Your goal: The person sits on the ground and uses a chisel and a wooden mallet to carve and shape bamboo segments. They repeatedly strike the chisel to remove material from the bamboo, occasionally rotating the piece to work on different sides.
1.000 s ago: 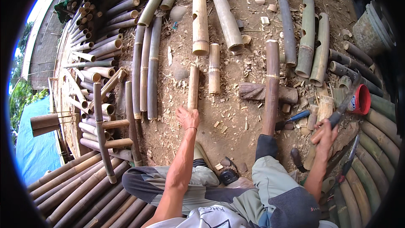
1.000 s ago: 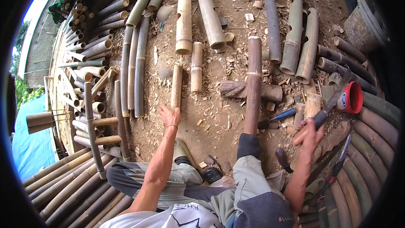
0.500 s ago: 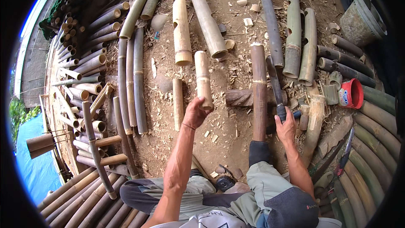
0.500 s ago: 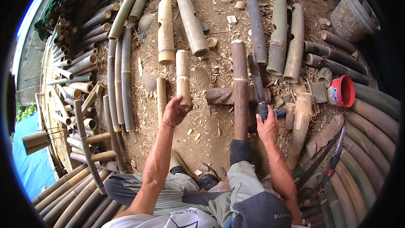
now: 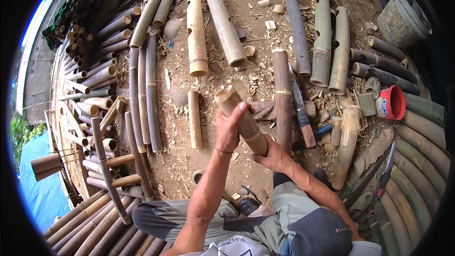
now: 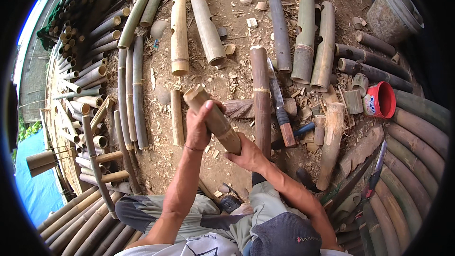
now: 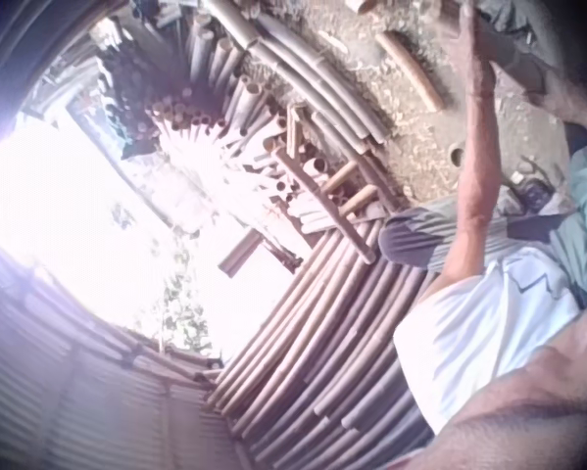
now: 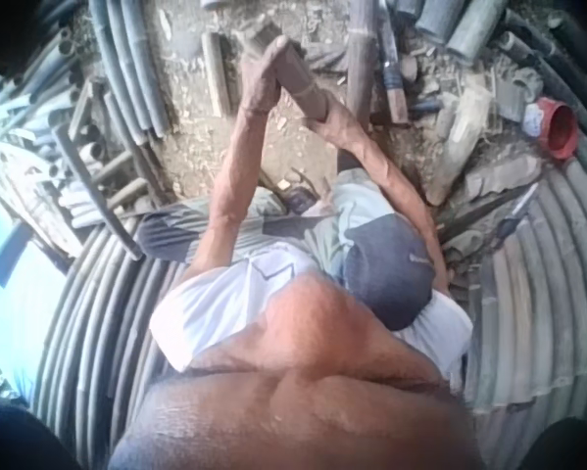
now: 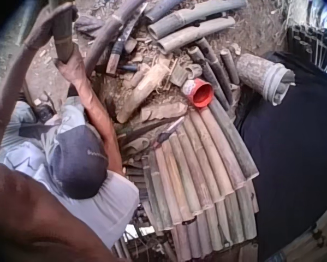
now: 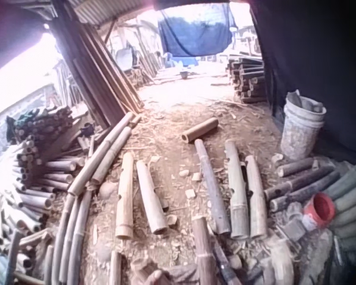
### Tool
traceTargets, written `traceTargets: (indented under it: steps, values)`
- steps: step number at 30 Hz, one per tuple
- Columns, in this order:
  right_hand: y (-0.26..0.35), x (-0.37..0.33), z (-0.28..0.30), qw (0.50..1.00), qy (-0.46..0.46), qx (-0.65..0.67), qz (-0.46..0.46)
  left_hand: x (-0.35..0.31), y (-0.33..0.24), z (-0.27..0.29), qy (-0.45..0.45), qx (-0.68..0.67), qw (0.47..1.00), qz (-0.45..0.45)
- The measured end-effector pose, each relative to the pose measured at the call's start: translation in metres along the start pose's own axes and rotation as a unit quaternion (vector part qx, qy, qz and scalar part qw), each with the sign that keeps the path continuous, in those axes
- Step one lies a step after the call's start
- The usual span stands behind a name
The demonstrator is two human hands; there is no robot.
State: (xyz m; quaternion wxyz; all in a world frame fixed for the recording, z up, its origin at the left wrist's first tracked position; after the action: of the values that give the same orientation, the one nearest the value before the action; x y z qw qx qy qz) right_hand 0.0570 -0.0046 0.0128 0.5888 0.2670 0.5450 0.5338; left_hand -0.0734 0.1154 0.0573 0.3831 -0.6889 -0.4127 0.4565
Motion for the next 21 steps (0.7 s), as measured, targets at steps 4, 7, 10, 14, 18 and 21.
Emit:
traceTargets:
  steps: [4, 7, 10, 14, 18, 21]
  values:
    - [0.007, -0.019, 0.056, 0.940, -0.198, -0.261, 0.090, -0.022, -0.010, -0.005, -0.035, 0.023, 0.993, -0.112]
    - [-0.026, -0.007, 0.091, 0.901, -0.241, -0.357, -0.044, -0.044, 0.031, 0.002, -0.072, 0.125, 0.984, -0.101]
    - [-0.080, 0.003, 0.105, 0.930, -0.209, -0.288, -0.088, -0.057, 0.034, -0.009, -0.056, 0.097, 0.980, -0.164]
    - [-0.063, -0.009, 0.122, 0.962, -0.209, -0.087, -0.150, -0.067, 0.004, -0.023, -0.028, 0.058, 0.960, -0.272]
    - [-0.042, -0.051, 0.140, 0.951, -0.235, 0.145, -0.137, -0.074, -0.001, -0.036, 0.015, 0.040, 0.961, -0.275]
    - [-0.041, -0.073, 0.155, 0.943, -0.298, 0.142, -0.049, -0.080, 0.011, -0.040, 0.036, 0.067, 0.964, -0.256]
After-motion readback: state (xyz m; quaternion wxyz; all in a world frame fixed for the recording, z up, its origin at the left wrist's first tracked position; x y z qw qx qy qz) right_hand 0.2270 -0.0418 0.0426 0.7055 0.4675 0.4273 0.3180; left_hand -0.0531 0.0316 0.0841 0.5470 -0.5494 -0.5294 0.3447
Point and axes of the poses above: each hand's wrist, its own x-axis towards the middle knuckle, its own z-axis out of the back of the hand, y = z × x, the point moved 3 cm from there along x, towards the middle knuckle, and after that the axes turned 1 degree about -z, right-handed, at the moved point
